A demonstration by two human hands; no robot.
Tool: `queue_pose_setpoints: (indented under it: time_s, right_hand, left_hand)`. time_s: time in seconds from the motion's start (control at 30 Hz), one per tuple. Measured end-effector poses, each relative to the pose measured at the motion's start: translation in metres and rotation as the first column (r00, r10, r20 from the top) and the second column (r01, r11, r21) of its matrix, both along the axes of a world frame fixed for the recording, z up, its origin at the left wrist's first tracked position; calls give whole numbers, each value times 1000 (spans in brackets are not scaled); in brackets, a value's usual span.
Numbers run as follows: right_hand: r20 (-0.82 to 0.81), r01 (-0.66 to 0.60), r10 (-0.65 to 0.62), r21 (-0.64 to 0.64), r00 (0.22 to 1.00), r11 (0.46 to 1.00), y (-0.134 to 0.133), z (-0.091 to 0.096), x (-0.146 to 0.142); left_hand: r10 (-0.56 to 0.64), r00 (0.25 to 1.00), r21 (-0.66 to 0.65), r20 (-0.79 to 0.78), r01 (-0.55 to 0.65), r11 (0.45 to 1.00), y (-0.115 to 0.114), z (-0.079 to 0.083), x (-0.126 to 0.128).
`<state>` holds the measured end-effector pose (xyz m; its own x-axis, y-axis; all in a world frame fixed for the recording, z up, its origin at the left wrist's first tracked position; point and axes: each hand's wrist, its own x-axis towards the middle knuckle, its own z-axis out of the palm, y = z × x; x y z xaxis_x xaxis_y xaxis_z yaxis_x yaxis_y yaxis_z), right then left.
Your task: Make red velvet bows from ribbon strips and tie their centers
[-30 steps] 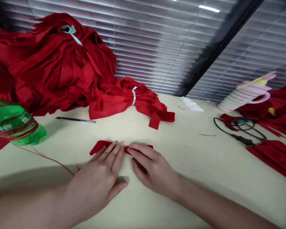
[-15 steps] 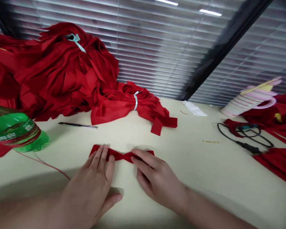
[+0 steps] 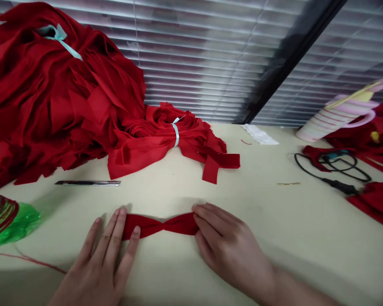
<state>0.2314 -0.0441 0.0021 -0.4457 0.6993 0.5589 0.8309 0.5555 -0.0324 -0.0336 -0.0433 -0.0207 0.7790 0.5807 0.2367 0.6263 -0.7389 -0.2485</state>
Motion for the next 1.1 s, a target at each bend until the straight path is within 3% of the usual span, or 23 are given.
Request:
queue_pose_setpoints:
  time_s: [0.17, 0.3, 0.4, 0.53, 0.7, 0.93, 1.1]
  right_hand:
    - [12, 49, -50, 41, 999, 998, 9, 2, 11]
    - [-1, -166, 167, 85, 986, 982, 5, 6, 3]
    - [-38, -241, 240, -24, 970, 970, 1, 5, -8]
    - [-94, -247, 235, -150, 968, 958, 0, 0, -14]
    - [-84, -269, 258, -185, 962, 945, 0, -2, -11]
    - [-40, -170, 166, -103, 985, 980, -5, -7, -8]
    - [111, 2, -4, 14, 994, 1000, -14, -11, -7]
  left_hand:
    - [-40, 999, 10, 25, 40, 999, 1, 4, -1]
    - [4, 999, -21, 34, -3, 1000, 2, 6, -4]
    - [-22, 999, 8, 37, 22, 1000, 6, 9, 2]
    - [-218, 975, -10, -36, 218, 976, 13, 23, 19]
    - [-141, 990, -129, 4, 140, 982, 13, 34, 34]
    - [-104, 994, -15, -41, 103, 995, 5, 26, 29]
    - [-38, 999, 16, -10, 38, 999, 3, 25, 22]
